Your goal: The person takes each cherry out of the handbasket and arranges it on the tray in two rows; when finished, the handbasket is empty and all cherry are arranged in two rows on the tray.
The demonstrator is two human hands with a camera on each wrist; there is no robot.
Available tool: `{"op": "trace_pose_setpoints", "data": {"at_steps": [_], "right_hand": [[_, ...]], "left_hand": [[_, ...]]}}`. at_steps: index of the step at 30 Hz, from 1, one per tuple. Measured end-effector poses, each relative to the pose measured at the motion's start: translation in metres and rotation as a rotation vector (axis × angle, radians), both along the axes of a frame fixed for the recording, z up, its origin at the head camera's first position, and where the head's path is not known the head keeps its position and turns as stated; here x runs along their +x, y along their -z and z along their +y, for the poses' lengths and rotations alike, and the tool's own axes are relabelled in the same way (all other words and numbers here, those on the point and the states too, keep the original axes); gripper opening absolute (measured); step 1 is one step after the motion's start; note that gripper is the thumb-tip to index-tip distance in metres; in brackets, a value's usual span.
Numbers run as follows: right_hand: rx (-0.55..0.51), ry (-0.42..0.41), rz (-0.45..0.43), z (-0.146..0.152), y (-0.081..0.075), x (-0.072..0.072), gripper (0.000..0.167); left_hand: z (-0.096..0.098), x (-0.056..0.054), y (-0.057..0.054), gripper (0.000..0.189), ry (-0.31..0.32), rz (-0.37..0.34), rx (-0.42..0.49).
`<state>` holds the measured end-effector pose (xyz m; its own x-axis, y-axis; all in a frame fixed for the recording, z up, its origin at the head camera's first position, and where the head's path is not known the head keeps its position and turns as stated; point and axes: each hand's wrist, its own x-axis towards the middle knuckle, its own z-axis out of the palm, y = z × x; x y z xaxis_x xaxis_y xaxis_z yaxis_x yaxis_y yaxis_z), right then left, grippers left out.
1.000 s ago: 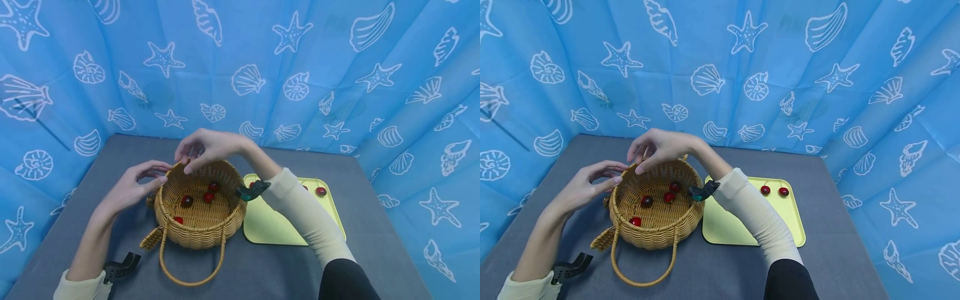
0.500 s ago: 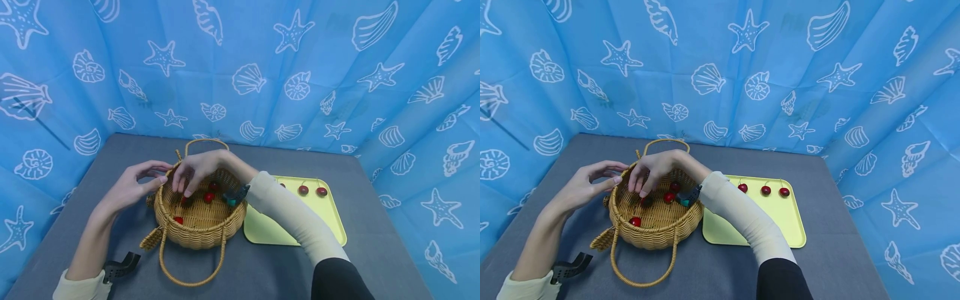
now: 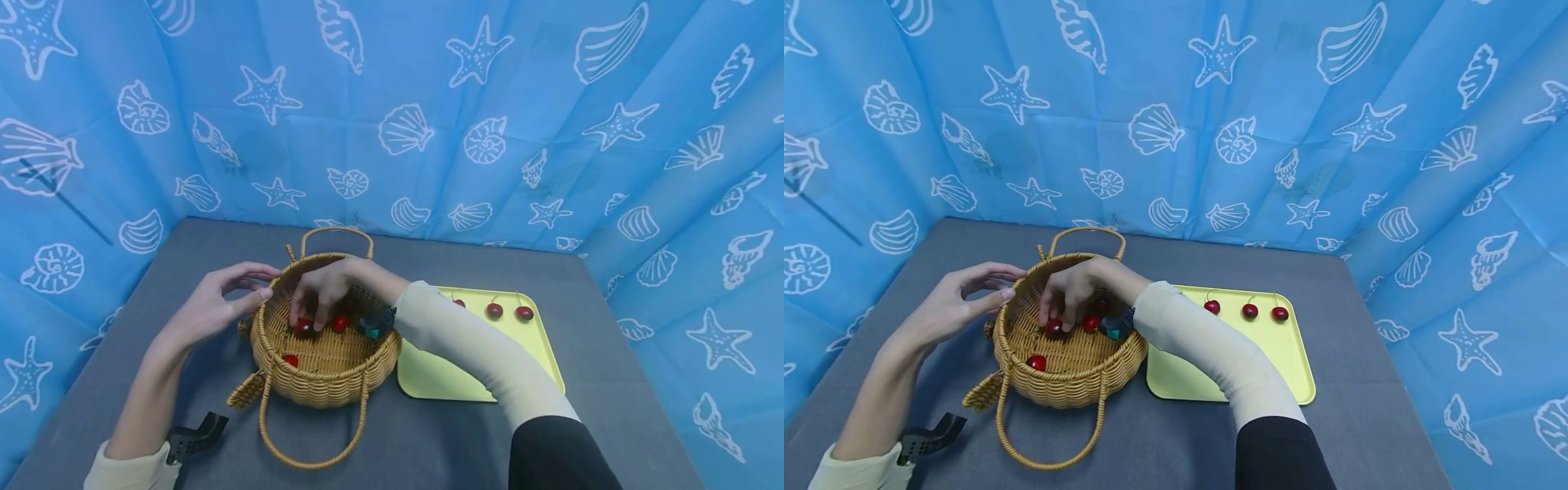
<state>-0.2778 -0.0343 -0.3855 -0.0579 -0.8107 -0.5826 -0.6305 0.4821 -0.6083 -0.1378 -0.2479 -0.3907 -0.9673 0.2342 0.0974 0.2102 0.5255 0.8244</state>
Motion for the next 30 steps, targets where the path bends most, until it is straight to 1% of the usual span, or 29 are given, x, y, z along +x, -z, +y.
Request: {"op": "trace_pose_setpoints", "data": {"at_steps": [8,13,16,19,21,23,27,30], "right_hand": [[0.023,0.007,-0.012,-0.004,0.005,0.001,0.044],[0.077,-0.006,-0.030,-0.006,0.003,0.006,0.047],[0.107,-0.008,-0.017,-0.008,0.001,0.008,0.048],[0.093,-0.018,0.013,-0.008,0.001,0.008,0.047],[0.066,-0.019,0.021,-0.009,0.001,0.007,0.045],[0.027,-0.010,-0.005,-0.008,0.000,0.007,0.042],[-0.022,0.019,-0.119,-0.006,-0.003,0.006,0.036],[-0.051,0.006,-0.186,-0.001,-0.010,0.004,0.035]], "left_hand": [[0.000,0.000,0.000,0.037,-0.002,0.000,-0.005],[0.000,0.000,0.001,0.037,-0.001,-0.004,-0.007],[0.000,0.000,0.001,0.037,0.001,0.000,-0.004],[0.000,0.000,0.001,0.037,0.001,-0.001,-0.004],[0.000,0.000,0.000,0.038,0.000,-0.003,-0.005],[0.000,0.000,0.000,0.038,0.000,-0.006,-0.004],[0.000,-0.001,0.000,0.039,-0.001,-0.013,0.001],[-0.001,-0.001,-0.001,0.039,-0.002,-0.016,-0.001]]}}
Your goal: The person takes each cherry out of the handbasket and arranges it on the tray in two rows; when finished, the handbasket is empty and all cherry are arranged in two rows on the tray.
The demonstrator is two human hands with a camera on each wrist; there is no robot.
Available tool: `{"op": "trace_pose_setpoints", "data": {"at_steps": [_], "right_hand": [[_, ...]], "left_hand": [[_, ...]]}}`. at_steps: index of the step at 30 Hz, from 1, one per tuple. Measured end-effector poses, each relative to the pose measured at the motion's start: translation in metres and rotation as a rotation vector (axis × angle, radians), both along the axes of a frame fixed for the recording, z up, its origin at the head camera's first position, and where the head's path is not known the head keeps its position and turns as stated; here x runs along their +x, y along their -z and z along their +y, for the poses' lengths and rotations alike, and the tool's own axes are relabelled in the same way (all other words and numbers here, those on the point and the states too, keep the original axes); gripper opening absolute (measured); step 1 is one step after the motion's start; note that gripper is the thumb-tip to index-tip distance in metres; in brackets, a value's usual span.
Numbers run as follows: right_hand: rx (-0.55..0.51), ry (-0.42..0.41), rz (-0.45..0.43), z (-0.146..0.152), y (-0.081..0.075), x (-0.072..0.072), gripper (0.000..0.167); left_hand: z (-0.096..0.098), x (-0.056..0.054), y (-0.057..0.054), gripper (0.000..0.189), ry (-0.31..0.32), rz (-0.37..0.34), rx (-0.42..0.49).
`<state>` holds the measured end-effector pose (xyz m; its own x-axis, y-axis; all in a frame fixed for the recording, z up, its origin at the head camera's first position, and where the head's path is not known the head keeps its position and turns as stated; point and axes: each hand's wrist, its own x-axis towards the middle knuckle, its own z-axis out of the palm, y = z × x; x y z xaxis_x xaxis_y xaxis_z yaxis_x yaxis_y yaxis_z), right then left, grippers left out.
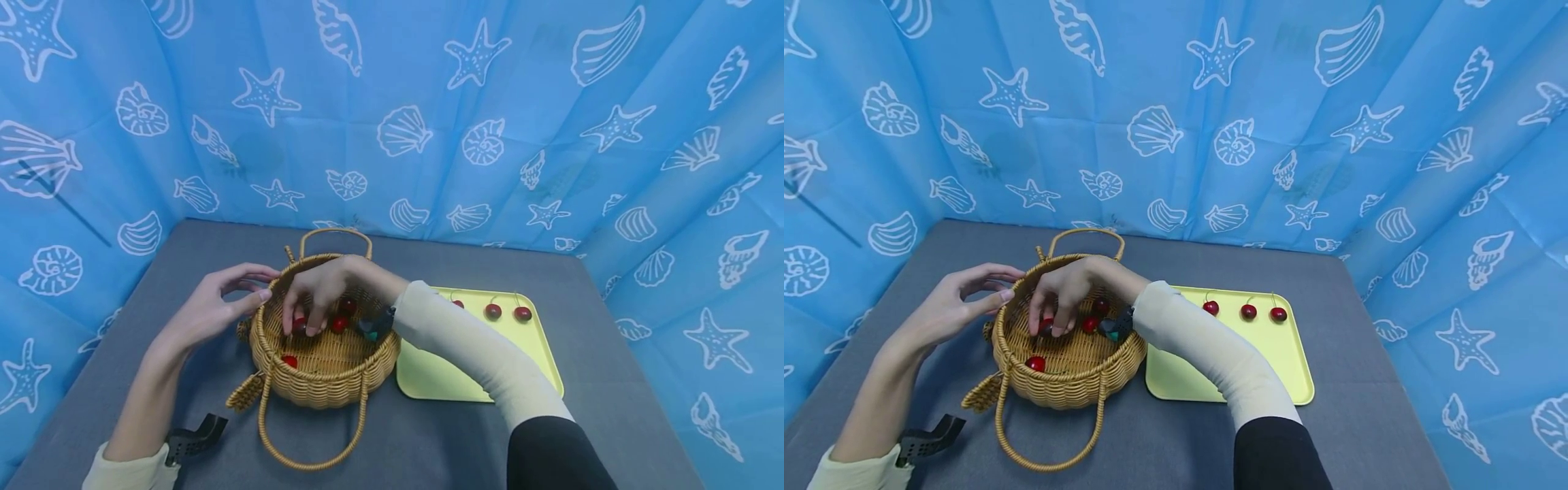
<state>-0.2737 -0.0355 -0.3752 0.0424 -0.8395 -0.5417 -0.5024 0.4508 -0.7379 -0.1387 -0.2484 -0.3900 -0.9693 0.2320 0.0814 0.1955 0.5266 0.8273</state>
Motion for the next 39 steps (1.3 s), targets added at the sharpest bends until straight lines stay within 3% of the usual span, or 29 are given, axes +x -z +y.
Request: {"op": "trace_pose_setpoints", "data": {"at_steps": [6,12,21,29,39], "right_hand": [[-0.100,-0.001,-0.064,0.012,-0.027,-0.002,0.037],[-0.237,0.048,-0.027,0.038,-0.063,0.002,0.035],[-0.424,0.257,0.054,0.111,-0.097,0.010,0.035],[-0.463,0.516,0.146,0.183,-0.090,0.014,0.035],[-0.411,0.689,0.243,0.236,-0.054,0.032,0.039]], "left_hand": [[0.000,-0.001,0.000,0.039,0.004,0.006,0.008],[0.000,0.000,-0.001,0.038,0.006,0.013,0.007],[0.001,0.000,0.000,0.037,-0.001,0.021,-0.002],[0.001,0.002,-0.001,0.037,-0.005,0.022,-0.011],[0.002,0.002,0.000,0.037,0.003,0.026,-0.012]]}}
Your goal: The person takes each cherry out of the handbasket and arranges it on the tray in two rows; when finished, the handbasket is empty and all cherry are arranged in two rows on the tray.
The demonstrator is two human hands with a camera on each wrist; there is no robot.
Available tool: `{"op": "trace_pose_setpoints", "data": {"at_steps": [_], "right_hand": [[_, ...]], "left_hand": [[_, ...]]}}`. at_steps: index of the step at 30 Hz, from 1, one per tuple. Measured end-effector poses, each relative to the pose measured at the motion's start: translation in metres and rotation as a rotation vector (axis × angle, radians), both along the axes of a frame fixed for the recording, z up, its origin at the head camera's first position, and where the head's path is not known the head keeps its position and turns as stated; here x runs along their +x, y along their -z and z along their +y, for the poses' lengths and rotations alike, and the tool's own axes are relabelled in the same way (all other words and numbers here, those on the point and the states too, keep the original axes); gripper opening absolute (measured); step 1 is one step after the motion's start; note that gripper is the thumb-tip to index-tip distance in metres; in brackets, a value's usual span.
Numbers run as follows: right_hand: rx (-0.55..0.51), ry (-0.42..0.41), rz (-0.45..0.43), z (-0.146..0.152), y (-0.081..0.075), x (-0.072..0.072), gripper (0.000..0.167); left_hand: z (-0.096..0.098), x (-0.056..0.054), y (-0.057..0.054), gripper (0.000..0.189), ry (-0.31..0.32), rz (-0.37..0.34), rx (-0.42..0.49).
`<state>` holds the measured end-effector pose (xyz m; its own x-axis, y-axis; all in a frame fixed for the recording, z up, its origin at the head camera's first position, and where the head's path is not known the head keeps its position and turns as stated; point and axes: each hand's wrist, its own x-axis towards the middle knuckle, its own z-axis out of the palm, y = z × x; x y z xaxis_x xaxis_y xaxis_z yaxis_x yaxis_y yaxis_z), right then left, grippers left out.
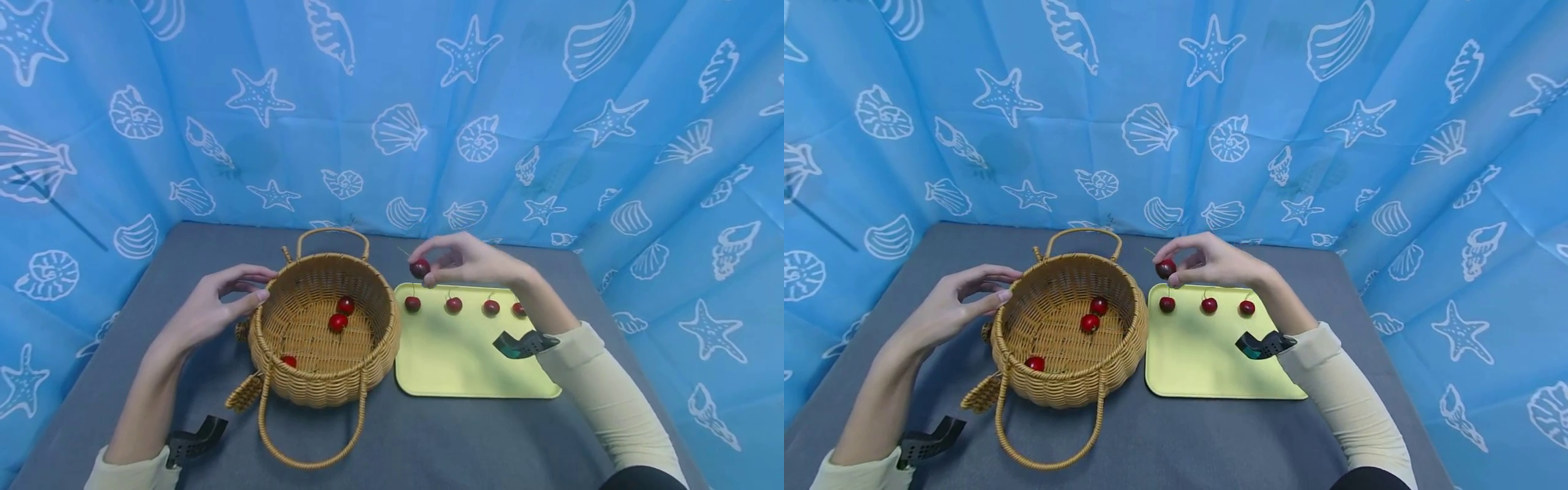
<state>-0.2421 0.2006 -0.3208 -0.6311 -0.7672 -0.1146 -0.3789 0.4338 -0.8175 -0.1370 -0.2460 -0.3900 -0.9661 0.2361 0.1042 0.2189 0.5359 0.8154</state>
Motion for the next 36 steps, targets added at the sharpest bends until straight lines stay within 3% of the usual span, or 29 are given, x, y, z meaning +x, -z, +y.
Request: {"op": "trace_pose_setpoints", "data": {"at_steps": [7,13,20,26,36], "right_hand": [[0.024,0.099,-0.074,0.015,0.033,0.020,0.039],[-0.032,0.102,-0.134,0.019,0.065,0.031,0.041],[-0.016,0.127,-0.171,0.016,0.093,0.043,0.041],[-0.011,0.110,-0.170,0.012,0.108,0.048,0.038],[0.030,0.126,-0.167,0.011,0.119,0.052,0.035]], "left_hand": [[0.000,0.001,0.000,0.037,-0.006,-0.005,0.003],[0.001,0.001,0.000,0.038,-0.005,-0.008,0.003],[0.001,0.001,0.000,0.039,-0.004,-0.010,0.000],[0.001,0.000,0.000,0.039,-0.007,-0.014,0.002],[0.001,0.000,0.000,0.039,-0.009,-0.026,0.007]]}}
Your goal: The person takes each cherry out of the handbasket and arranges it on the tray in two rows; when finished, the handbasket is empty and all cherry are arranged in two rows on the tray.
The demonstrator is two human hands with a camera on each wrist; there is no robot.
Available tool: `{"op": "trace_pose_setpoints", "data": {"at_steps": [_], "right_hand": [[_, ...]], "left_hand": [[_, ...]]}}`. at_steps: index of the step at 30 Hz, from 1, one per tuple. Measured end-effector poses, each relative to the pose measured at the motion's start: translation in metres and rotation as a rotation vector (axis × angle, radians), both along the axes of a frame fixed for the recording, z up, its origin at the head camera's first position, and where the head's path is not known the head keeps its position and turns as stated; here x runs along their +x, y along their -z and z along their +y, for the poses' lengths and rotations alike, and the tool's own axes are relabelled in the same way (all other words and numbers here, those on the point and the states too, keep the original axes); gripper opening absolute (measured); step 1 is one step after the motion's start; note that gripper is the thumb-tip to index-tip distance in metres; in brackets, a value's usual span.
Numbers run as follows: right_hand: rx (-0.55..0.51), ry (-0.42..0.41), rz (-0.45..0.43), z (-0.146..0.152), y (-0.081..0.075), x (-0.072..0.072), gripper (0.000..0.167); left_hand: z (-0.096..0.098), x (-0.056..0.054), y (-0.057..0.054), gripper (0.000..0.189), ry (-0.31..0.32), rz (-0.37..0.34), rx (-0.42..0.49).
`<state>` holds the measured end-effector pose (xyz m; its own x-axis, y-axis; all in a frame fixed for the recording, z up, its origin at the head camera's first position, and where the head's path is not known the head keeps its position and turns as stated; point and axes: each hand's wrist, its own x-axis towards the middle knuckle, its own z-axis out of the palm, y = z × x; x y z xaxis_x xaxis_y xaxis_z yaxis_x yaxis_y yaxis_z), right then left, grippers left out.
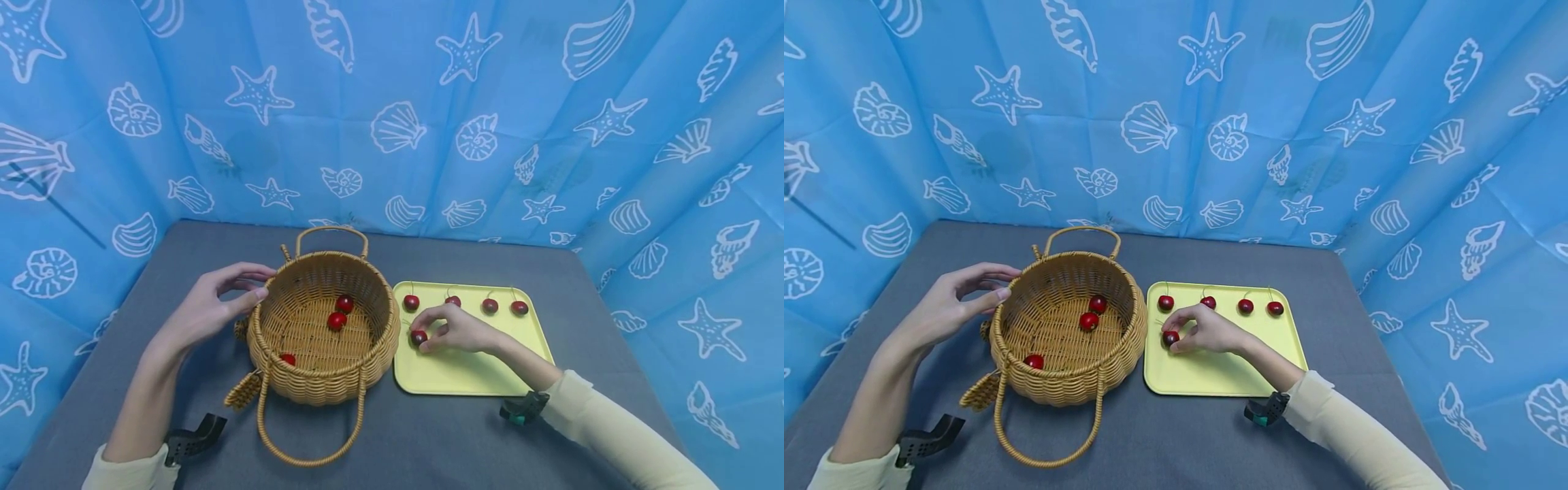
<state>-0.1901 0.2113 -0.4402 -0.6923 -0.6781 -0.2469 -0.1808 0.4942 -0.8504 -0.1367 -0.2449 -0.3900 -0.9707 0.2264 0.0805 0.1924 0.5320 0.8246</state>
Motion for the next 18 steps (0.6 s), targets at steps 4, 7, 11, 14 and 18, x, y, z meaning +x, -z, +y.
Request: {"op": "trace_pose_setpoints", "data": {"at_steps": [4,7,11,14,18], "right_hand": [[0.002,0.009,-0.030,-0.0010,0.0027,0.0008,0.034],[-0.009,0.014,-0.029,-0.0023,0.0041,0.0011,0.033],[-0.021,0.014,-0.021,-0.0041,0.0052,0.0017,0.033],[-0.018,0.016,-0.023,-0.0047,0.0049,0.0021,0.033],[-0.008,0.017,-0.024,-0.0042,0.0042,0.0023,0.034]], "left_hand": [[0.0000,0.0001,0.0003,0.039,0.001,0.003,0.001],[-0.0001,0.0001,0.0008,0.039,0.005,0.011,-0.001],[-0.0001,-0.0002,0.0011,0.038,0.009,0.023,-0.004],[-0.0002,-0.0004,0.0009,0.038,0.010,0.026,-0.006],[-0.0003,-0.0008,0.0010,0.038,0.010,0.022,-0.006]]}}
